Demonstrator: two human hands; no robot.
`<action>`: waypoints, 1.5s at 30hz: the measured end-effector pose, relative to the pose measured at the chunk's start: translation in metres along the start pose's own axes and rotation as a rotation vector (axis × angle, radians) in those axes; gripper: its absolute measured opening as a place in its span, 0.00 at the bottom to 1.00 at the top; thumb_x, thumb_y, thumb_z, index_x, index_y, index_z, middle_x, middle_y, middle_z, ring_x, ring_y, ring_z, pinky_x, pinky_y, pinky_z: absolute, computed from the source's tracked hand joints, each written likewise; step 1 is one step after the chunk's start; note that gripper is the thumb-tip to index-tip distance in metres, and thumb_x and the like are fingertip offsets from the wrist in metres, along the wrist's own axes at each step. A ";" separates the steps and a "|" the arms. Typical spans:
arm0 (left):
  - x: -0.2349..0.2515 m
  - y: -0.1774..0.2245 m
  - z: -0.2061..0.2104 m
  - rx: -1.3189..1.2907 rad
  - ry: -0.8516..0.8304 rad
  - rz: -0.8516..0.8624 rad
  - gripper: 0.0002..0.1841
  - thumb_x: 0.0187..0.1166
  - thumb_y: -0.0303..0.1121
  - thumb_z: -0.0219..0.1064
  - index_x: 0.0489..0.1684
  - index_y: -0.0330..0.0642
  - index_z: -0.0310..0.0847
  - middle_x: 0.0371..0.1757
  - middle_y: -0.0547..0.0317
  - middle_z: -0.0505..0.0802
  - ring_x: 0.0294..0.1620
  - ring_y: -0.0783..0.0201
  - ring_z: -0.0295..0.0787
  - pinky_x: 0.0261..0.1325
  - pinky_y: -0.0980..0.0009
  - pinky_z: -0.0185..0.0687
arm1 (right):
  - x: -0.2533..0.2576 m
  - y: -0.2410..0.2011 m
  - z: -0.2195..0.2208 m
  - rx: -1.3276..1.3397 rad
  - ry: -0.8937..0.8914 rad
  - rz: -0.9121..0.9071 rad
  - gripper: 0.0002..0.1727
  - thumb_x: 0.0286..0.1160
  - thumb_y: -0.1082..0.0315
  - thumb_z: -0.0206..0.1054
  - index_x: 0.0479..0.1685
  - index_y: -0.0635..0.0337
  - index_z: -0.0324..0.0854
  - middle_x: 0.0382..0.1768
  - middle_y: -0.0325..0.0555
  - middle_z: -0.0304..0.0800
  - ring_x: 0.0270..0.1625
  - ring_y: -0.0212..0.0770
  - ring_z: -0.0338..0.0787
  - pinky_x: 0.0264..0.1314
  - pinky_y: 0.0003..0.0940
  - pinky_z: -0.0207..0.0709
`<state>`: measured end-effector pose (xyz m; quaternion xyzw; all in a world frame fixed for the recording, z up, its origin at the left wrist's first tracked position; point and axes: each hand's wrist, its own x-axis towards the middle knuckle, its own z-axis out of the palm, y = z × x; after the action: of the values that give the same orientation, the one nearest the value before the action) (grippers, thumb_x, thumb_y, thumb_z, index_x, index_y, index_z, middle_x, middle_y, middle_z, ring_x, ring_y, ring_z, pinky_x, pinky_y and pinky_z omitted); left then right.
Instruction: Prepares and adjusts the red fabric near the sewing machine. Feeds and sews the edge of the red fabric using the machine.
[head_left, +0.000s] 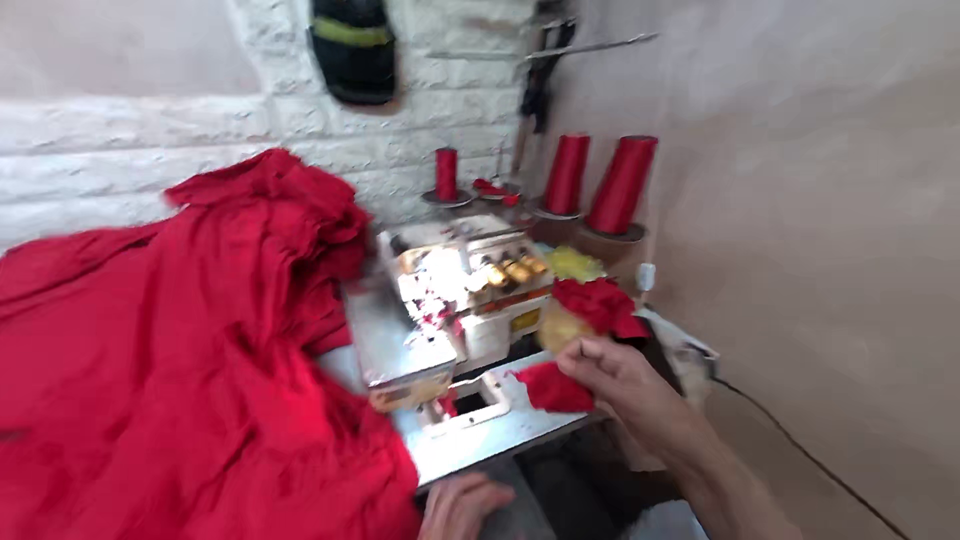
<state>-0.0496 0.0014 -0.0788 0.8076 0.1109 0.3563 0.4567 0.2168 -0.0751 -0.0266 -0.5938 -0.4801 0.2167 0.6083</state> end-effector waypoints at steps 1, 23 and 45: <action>0.003 0.000 -0.001 0.081 0.055 0.068 0.17 0.77 0.33 0.73 0.60 0.33 0.86 0.62 0.40 0.88 0.65 0.58 0.83 0.67 0.68 0.80 | -0.009 0.004 0.021 0.032 -0.082 -0.020 0.06 0.82 0.64 0.64 0.42 0.51 0.86 0.31 0.26 0.90 0.31 0.21 0.87 0.34 0.18 0.82; -0.028 -0.010 -0.040 -0.318 0.586 -0.298 0.12 0.85 0.27 0.61 0.29 0.41 0.87 0.24 0.72 0.86 0.25 0.83 0.80 0.31 0.84 0.76 | -0.038 0.033 0.163 0.344 -0.404 -0.051 0.12 0.88 0.66 0.56 0.42 0.58 0.85 0.33 0.30 0.87 0.35 0.22 0.85 0.39 0.18 0.81; -0.027 -0.012 -0.044 0.049 0.534 0.147 0.10 0.79 0.20 0.64 0.51 0.31 0.90 0.49 0.63 0.97 0.44 0.83 0.90 0.52 0.84 0.86 | -0.035 0.032 0.143 0.224 -0.337 -0.451 0.22 0.92 0.47 0.51 0.62 0.50 0.82 0.68 0.36 0.84 0.68 0.29 0.83 0.64 0.23 0.81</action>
<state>-0.0968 0.0233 -0.0864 0.7018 0.1769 0.5860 0.3644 0.0902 -0.0243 -0.0915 -0.3571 -0.6672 0.2233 0.6144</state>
